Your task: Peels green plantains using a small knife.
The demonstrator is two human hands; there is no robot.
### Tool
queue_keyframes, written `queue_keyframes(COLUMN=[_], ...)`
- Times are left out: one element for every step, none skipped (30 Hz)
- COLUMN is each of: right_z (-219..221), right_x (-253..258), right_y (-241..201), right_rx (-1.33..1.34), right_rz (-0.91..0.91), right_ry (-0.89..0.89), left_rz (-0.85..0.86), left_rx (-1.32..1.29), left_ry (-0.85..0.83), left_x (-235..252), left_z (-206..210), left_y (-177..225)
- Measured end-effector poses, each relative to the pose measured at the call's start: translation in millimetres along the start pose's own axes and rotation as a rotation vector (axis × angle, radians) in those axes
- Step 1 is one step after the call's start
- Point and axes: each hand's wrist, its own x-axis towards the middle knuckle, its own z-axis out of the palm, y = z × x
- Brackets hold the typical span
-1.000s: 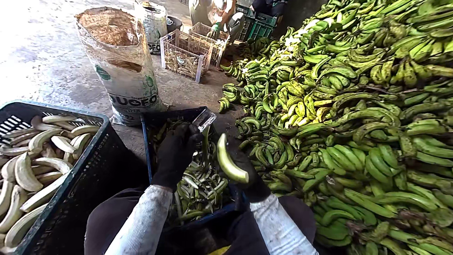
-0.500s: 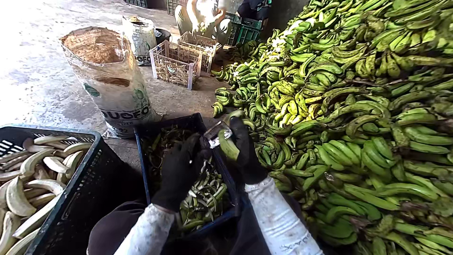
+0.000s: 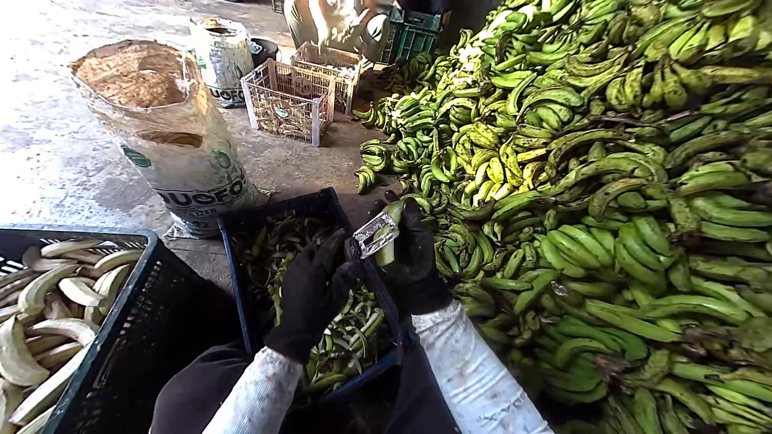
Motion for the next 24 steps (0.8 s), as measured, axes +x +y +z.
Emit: queue_keyframes(right_z=[-2, -3, -4, -5, -6, -6, -6, -6, -6, -4, -1, 2, 5, 9, 10, 10, 10, 10, 13, 19, 25, 25, 23, 18], right_x=[2, 5, 6, 7, 6, 5, 3, -1, -6, -11, -13, -13, -13, -13, -14, -17, -20, -22, -23, -26, -28, -30, -31, -32], right_y=[0, -1, -1, -3, -4, -4, -4, -5, -6, -8, -10, -12, -12, -11, -9, -9, -8, -8, -8, -10, -10, -10, -11, -11], right_rx=[0.077, 0.161, 0.224, 0.267, 0.269, 0.235, 0.171, 0.08, -0.008, -0.078, -0.142, -0.197, -0.301, -0.451, -0.624, -0.808, -0.949, -1.035, -1.073, -1.11, -1.155, -1.2, -1.251, -1.271], right_rz=[-0.037, -0.057, -0.066, -0.062, -0.066, -0.071, -0.066, -0.044, -0.001, 0.058, 0.11, 0.159, 0.19, 0.204, 0.205, 0.199, 0.189, 0.197, 0.214, 0.226, 0.22, 0.199, 0.17, 0.165], right_ry=[-0.003, -0.002, 0.01, 0.021, 0.044, 0.061, 0.056, 0.026, -0.015, -0.051, -0.055, -0.011, 0.09, 0.209, 0.275, 0.263, 0.197, 0.097, 0.007, -0.075, -0.112, -0.129, -0.142, -0.153], left_rz=[0.046, 0.084, 0.112, 0.125, 0.131, 0.133, 0.127, 0.115, 0.089, 0.061, 0.053, 0.058, 0.063, 0.06, 0.039, 0.003, -0.045, -0.09, -0.144, -0.187, -0.211, -0.226, -0.246, -0.283], left_rx=[0.012, 0.037, 0.069, 0.092, 0.103, 0.106, 0.104, 0.09, 0.07, 0.063, 0.081, 0.126, 0.182, 0.222, 0.237, 0.223, 0.184, 0.128, 0.071, 0.019, -0.028, -0.064, -0.081, -0.084], left_ry=[0.046, 0.086, 0.112, 0.127, 0.142, 0.154, 0.15, 0.135, 0.104, 0.073, 0.057, 0.055, 0.057, 0.059, 0.046, 0.021, -0.008, -0.022, -0.053, -0.081, -0.105, -0.127, -0.147, -0.168], left_x=[-3, -5, -7, -9, -10, -10, -8, -6, -3, -2, 0, 0, -1, -2, -4, -4, -2, 1, 3, 6, 7, 7, 7, 7], left_z=[4, 6, 7, 7, 8, 8, 8, 6, 4, 0, -3, -5, -6, -5, -3, -2, -3, -5, -8, -12, -14, -15, -15, -16], left_y=[3, 5, 8, 11, 12, 12, 10, 8, 6, 5, 4, 4, 5, 6, 5, 5, 3, 0, -2, -4, -7, -9, -11, -12])
